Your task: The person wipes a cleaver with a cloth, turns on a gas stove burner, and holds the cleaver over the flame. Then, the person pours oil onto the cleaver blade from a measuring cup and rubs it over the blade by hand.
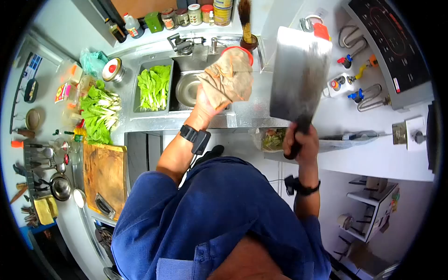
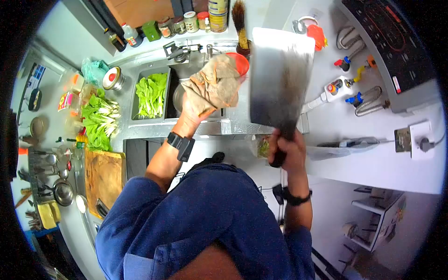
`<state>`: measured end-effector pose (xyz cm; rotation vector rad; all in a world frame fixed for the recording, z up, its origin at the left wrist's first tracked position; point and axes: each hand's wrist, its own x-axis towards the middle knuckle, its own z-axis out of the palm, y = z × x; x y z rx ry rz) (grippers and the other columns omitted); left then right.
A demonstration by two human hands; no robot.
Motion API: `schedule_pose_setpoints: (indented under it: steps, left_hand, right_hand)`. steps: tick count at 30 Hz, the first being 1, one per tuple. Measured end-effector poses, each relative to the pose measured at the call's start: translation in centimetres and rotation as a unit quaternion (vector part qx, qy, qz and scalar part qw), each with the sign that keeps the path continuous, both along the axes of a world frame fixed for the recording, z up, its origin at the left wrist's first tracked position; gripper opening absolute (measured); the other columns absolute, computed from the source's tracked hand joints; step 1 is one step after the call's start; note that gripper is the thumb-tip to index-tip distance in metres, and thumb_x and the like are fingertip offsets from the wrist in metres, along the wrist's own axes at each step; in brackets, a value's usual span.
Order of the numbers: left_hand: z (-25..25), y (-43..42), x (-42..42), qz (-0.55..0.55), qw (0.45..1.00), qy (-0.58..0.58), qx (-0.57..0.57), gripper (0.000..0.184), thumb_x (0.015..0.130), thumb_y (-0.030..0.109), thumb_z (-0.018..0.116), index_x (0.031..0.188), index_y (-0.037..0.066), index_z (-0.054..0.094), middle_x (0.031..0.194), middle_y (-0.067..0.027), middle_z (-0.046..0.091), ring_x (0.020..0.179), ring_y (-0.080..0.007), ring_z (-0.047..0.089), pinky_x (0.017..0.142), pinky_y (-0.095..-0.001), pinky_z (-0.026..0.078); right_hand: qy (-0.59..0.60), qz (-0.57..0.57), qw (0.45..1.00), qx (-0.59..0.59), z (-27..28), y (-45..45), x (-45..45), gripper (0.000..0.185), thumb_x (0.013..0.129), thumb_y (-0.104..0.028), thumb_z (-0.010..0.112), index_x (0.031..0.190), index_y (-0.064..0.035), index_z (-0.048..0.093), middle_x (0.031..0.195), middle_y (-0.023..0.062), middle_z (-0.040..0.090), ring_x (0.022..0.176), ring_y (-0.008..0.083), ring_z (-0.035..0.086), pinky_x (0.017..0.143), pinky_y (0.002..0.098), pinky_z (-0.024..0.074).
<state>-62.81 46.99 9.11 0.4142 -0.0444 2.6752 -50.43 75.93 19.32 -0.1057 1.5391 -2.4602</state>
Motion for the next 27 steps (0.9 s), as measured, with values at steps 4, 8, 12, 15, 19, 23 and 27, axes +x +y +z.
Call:
schedule_pose_setpoints:
  steps: [4,8,12,15,19,23,27]
  left_hand:
    - [2.7,3.0,0.7,-0.045,0.998,-0.028,0.021,0.058,0.104,0.047,0.034,0.147,0.010,0.045,0.149,-0.0153,0.049,0.134,-0.0361,0.049,0.115,-0.0556,0.036]
    - [6.3,3.5,1.8,0.071,0.992,0.009,-0.109,0.044,0.102,0.038,0.048,0.130,0.005,0.056,0.128,-0.0137,0.064,0.112,-0.0283,0.065,0.095,-0.0470,0.054]
    - [7.5,2.4,2.4,0.393,0.663,0.225,-0.597,0.030,0.092,0.012,0.067,0.120,0.002,0.060,0.106,-0.0099,0.072,0.088,-0.0188,0.070,0.075,-0.0330,0.060]
    - [7.0,1.5,1.1,0.399,0.713,0.204,-0.540,0.033,0.093,0.014,0.065,0.124,0.002,0.060,0.113,-0.0110,0.071,0.097,-0.0201,0.069,0.083,-0.0356,0.059]
    - [7.7,-0.1,-0.2,0.406,0.608,0.272,-0.626,0.050,0.099,0.023,0.058,0.144,0.005,0.046,0.139,-0.0127,0.058,0.123,-0.0235,0.059,0.103,-0.0390,0.050]
    - [8.2,-0.4,-1.8,0.444,0.442,0.315,-0.713,0.056,0.101,0.028,0.055,0.150,0.006,0.039,0.149,-0.0129,0.050,0.134,-0.0251,0.051,0.112,-0.0400,0.041]
    - [6.6,-0.8,-2.7,0.447,0.401,0.322,-0.732,0.066,0.101,0.045,0.050,0.154,0.009,0.033,0.158,-0.0098,0.040,0.145,-0.0268,0.037,0.122,-0.0404,0.025]
  right_hand:
    - [-0.091,0.120,0.987,-0.057,-0.8,-4.2,-4.7,0.026,0.098,-0.029,0.057,0.095,-0.0035,0.056,0.065,0.0050,0.056,0.045,0.0160,0.054,0.043,0.0297,0.0456]
    - [-0.081,0.113,0.987,0.074,-1.7,-7.9,-5.3,0.031,0.104,-0.035,0.051,0.091,-0.0065,0.055,0.064,0.0028,0.055,0.044,0.0133,0.052,0.042,0.0274,0.0435]
    - [-0.086,0.116,0.982,0.122,-1.6,-7.8,-4.8,0.030,0.104,-0.034,0.050,0.091,-0.0073,0.054,0.063,0.0026,0.054,0.045,0.0129,0.052,0.044,0.0269,0.0434]
    - [-0.064,0.143,0.978,0.138,-2.2,-6.4,-4.2,0.029,0.104,-0.031,0.050,0.088,-0.0071,0.054,0.063,0.0029,0.055,0.045,0.0131,0.052,0.046,0.0271,0.0443]
    - [-0.062,0.163,0.977,0.122,-3.7,-4.1,-3.0,0.024,0.101,-0.025,0.054,0.087,-0.0049,0.055,0.062,0.0025,0.056,0.047,0.0120,0.054,0.045,0.0274,0.0449]
    - [-0.044,0.163,0.974,0.151,-4.3,-1.5,-1.6,0.021,0.099,-0.022,0.055,0.086,-0.0053,0.055,0.060,0.0023,0.056,0.046,0.0117,0.053,0.045,0.0271,0.0435]
    - [-0.063,0.137,0.978,0.142,-4.2,1.8,-0.2,0.020,0.098,-0.023,0.058,0.090,-0.0052,0.056,0.060,0.0016,0.055,0.042,0.0120,0.050,0.042,0.0267,0.0410]
